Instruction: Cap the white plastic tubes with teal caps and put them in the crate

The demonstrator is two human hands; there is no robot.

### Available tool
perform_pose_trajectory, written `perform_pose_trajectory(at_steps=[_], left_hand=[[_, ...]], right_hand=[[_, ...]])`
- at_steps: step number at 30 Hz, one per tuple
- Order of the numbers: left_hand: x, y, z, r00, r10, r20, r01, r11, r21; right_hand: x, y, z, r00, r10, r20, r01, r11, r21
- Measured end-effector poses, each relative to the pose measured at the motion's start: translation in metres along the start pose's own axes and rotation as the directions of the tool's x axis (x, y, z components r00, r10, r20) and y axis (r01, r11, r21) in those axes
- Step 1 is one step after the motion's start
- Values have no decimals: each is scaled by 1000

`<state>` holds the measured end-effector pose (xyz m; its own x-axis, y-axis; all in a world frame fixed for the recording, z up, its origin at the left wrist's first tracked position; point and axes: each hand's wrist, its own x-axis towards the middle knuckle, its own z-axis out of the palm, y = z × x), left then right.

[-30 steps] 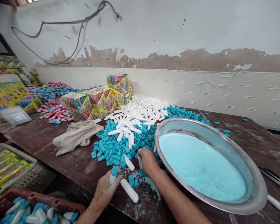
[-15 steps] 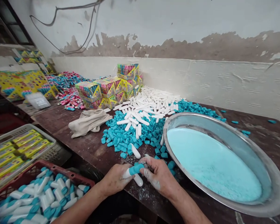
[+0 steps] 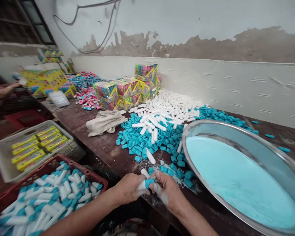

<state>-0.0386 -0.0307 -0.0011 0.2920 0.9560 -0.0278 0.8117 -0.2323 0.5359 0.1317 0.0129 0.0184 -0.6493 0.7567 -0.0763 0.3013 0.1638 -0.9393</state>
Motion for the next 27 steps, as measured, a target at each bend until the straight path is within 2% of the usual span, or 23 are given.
perform_pose_trajectory(at_steps=[3,5,7,8,9,10,11,12,13,14,16,17,19,22,24,27], left_hand=[[-36,-27,-15,987,-137,-82,133,989,-60],[-73,-60,-29,947,-285,-149,268,955,-123],[-116,-103,-41,898,-398,-190,384,917,-109],[-138,-126,-46,839,-506,-202,503,862,-70],[-157,-149,-48,758,-613,-223,627,779,-12],[-173,-169,-50,698,-682,-217,705,709,40],[-184,-186,-49,653,-728,-207,754,651,90],[-189,-197,-48,617,-750,-240,786,604,133],[-188,-204,-46,614,-737,-282,787,597,154],[-181,-204,-43,636,-696,-332,765,627,150],[-150,-189,-36,705,-545,-455,644,760,88],[-130,-177,-33,724,-455,-518,555,831,46],[-85,-148,-26,700,-296,-650,400,917,13],[-28,-117,-13,666,-145,-731,246,969,33],[-3,-111,-5,671,-110,-733,224,973,60],[14,-112,3,676,-167,-718,321,944,82]], right_hand=[[-13,9,-7,994,35,-105,-45,995,-87],[-27,20,-24,974,84,-211,-117,982,-147],[-44,34,-43,954,123,-273,-184,961,-207],[-53,42,-51,946,132,-294,-201,956,-216],[-60,50,-58,940,138,-313,-215,950,-226],[-66,57,-63,934,140,-329,-224,946,-233],[-71,64,-65,926,140,-351,-235,941,-244],[-74,69,-66,917,134,-377,-245,934,-262],[-76,74,-65,907,125,-402,-254,925,-285],[-78,77,-63,897,109,-427,-259,915,-311],[-79,82,-57,885,40,-465,-243,890,-385],[-80,83,-53,881,-12,-473,-222,872,-436],[-84,84,-48,866,-146,-478,-170,814,-556],[-95,88,-42,823,-330,-463,-139,672,-727],[-105,91,-39,803,-402,-440,-142,588,-796],[-116,92,-35,779,-470,-415,-137,518,-845]])
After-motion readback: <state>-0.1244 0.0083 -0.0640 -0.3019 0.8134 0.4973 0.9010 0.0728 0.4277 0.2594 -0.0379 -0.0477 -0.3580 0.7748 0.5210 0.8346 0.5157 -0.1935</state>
